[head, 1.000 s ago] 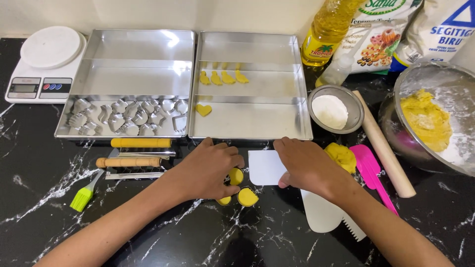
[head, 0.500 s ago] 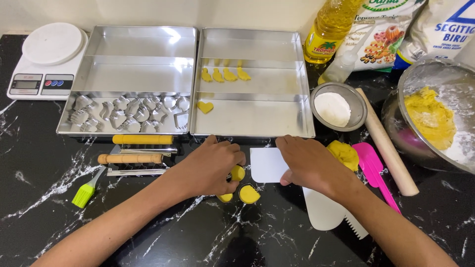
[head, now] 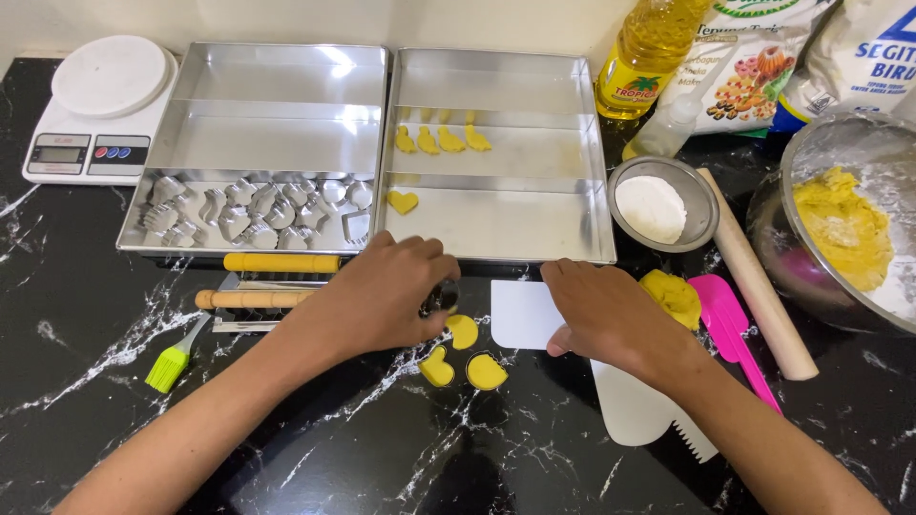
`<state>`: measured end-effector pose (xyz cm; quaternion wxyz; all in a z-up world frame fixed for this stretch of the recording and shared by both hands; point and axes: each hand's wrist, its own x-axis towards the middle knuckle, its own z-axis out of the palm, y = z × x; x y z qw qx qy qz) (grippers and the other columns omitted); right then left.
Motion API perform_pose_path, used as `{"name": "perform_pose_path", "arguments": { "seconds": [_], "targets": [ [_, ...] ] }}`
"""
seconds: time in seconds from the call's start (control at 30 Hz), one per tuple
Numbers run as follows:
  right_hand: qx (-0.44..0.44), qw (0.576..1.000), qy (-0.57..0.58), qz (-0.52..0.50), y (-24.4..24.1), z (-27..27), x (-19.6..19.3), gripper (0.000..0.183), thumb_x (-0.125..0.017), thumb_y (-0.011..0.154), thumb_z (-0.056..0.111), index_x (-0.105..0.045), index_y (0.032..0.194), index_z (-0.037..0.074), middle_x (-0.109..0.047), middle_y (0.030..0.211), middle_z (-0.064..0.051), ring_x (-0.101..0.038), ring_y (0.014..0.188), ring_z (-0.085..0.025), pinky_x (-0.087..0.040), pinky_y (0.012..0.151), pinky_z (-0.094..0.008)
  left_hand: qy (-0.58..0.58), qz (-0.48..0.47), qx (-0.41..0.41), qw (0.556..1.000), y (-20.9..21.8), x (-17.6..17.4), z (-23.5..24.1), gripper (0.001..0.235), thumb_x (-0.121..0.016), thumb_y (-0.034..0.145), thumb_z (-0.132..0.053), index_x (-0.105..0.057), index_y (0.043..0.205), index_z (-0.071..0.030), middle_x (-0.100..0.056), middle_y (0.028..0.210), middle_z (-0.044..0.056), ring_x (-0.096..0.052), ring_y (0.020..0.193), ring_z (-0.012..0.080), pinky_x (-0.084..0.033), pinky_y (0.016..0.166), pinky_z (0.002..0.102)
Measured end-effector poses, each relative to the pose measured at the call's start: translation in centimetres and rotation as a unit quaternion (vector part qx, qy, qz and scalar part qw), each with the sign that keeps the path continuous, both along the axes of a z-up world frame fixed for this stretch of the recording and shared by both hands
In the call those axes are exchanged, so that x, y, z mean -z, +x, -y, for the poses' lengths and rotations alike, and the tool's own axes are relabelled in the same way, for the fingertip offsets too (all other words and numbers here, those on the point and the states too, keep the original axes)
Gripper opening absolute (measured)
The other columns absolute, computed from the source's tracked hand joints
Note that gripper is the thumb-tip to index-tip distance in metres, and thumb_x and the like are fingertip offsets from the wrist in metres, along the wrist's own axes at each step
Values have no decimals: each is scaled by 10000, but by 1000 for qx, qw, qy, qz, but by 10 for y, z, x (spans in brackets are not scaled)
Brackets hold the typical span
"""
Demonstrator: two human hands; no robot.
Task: Shaping cookie dough into heart shapes and placing them on a baking tray.
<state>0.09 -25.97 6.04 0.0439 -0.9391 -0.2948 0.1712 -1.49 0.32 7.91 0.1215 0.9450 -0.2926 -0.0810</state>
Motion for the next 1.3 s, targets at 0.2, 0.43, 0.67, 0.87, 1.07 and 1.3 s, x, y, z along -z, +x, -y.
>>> {"name": "perform_pose_path", "arguments": {
  "seconds": [0.2,0.43,0.67,0.87,1.07,1.3],
  "targets": [
    [17,998,-56,8,2,1,2,737,-914,599,427,-527,1092,38,-633,997,-127,-654,1003,-322,-513,804,-442,99,84,6,992,4,23,1,324,-755,787,-234,-679,1018,-20,-667,967,118,-645,991,282,-490,849,468],
    [29,997,-59,37,-1,-1,-13,782,-918,552,462,-541,1115,72,-630,982,-104,-632,1020,-307,-496,790,-449,124,127,18,984,-2,29,6,340,-773,775,-253,-678,1000,-18,-653,995,115,-624,1019,280,-491,807,461],
    [-28,998,10,48,5,10,-15,663,-859,630,429,-570,1095,56,-622,1039,-123,-617,990,-329,-473,773,-456,104,118,9,988,-3,26,2,412,-749,789,-173,-623,1147,-13,-652,1065,140,-632,1041,302,-496,845,483],
    [28,994,31,-98,8,12,-35,374,-775,837,373,-563,984,101,-674,812,-106,-658,831,-309,-481,737,-459,28,89,-8,996,-4,-4,-8,270,-671,877,-122,-668,1137,-48,-693,1043,116,-662,1005,294,-503,864,470],
    [75,989,78,-101,13,13,-55,270,-706,897,293,-577,1089,155,-683,664,-144,-689,654,-303,-494,624,-452,-188,83,18,978,-11,35,-13,209,-627,985,-135,-691,1147,-20,-692,1067,121,-672,1003,280,-527,887,404],
    [92,979,148,-108,19,11,-34,338,-716,890,272,-586,1174,142,-730,728,-169,-673,580,-267,-504,560,-414,-221,186,122,950,-36,68,-18,264,-568,1035,-228,-674,1227,-82,-681,1213,55,-579,1216,227,-401,968,420]
  ]
}}
